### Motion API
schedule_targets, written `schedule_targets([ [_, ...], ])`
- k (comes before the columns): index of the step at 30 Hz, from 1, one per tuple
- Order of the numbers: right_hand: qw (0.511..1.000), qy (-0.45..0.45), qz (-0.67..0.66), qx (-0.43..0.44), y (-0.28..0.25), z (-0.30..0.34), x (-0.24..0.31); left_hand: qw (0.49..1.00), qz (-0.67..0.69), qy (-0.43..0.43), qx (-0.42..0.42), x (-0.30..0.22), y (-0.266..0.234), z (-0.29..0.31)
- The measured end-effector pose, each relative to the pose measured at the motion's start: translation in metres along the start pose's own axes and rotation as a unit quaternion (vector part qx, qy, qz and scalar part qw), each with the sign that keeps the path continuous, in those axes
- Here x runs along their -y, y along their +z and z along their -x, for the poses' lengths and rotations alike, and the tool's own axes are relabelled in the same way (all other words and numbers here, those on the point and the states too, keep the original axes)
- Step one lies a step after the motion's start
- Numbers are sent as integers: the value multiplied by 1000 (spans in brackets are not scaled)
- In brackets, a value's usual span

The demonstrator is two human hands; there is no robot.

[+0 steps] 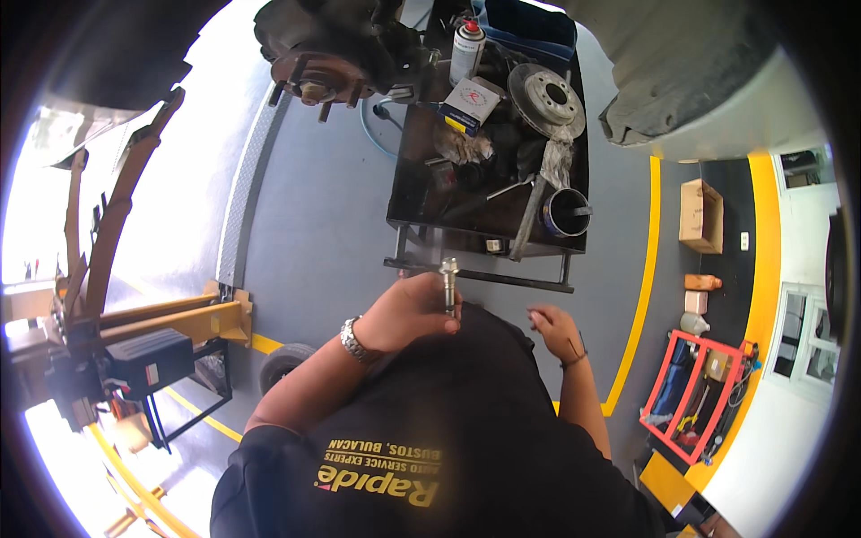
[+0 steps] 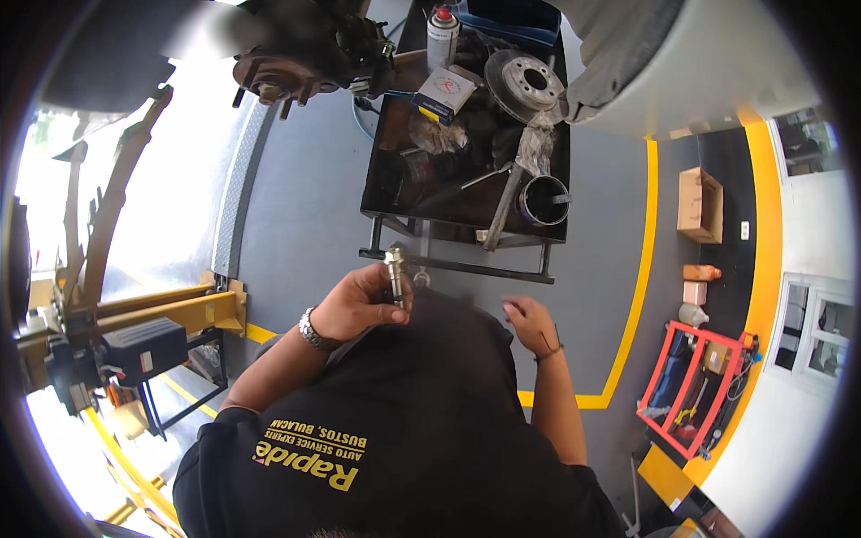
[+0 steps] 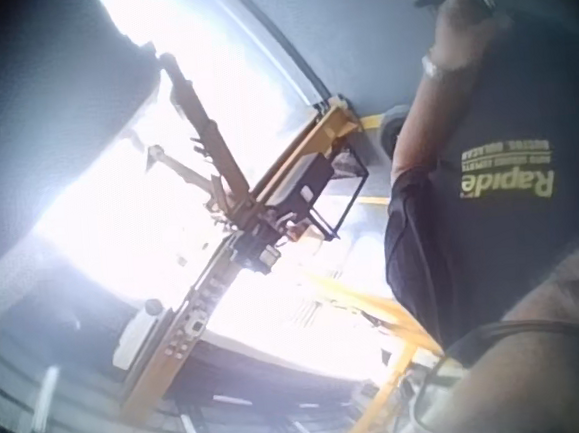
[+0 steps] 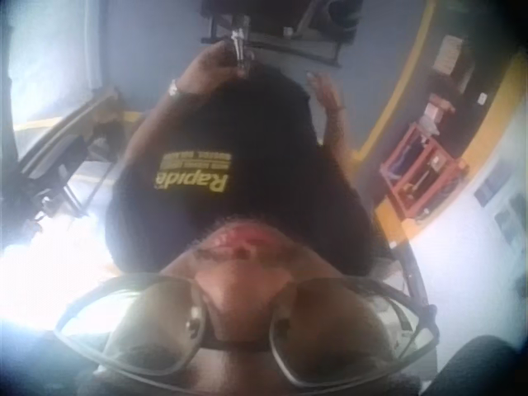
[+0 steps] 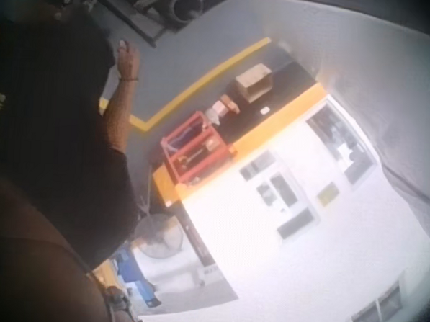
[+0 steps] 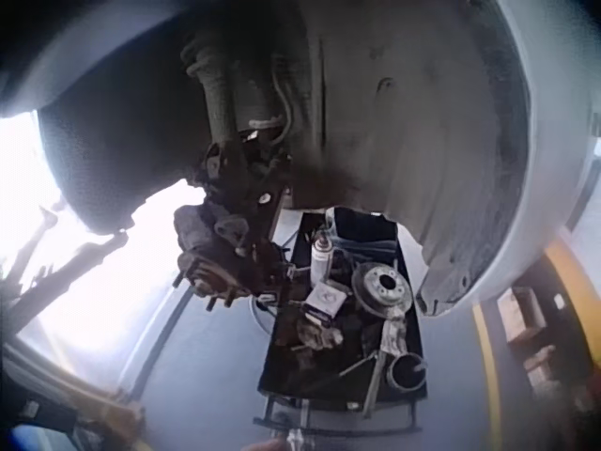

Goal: The person cleans and lubricates suspension bolts and components, then installs them into the vehicle's wheel hub assembly. They use a spray can, a brush, and a rag to prepare the parts before tightening them into place.

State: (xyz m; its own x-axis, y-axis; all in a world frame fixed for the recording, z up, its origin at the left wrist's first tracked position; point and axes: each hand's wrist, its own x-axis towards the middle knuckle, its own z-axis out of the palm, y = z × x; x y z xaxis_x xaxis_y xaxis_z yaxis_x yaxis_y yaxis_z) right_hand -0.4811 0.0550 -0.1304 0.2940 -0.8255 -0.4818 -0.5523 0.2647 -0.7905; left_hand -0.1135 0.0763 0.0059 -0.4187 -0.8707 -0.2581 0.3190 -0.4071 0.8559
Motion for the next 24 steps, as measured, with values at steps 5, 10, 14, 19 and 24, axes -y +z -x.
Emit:
schedule_targets([
  [5, 990, -123, 51, 51, 55, -76, 116, 998, -40, -23, 37, -33, -49, 8],
  [10, 972, -207, 110, 12, 94, -140, 168, 974, -214, 18, 72, -55, -93, 4],
  [14, 973, -192, 116, -55, 109, -185, 173, 965, -262, 14, 32, -55, -115, 2],
  [19, 991, -21, -125, -43, 106, -217, 197, 955, -289, 40, -48, -54, -124, -4],
  [24, 872, -141, -466, -50, 54, -227, 270, 957, -244, 64, -145, -49, -113, -3],
])
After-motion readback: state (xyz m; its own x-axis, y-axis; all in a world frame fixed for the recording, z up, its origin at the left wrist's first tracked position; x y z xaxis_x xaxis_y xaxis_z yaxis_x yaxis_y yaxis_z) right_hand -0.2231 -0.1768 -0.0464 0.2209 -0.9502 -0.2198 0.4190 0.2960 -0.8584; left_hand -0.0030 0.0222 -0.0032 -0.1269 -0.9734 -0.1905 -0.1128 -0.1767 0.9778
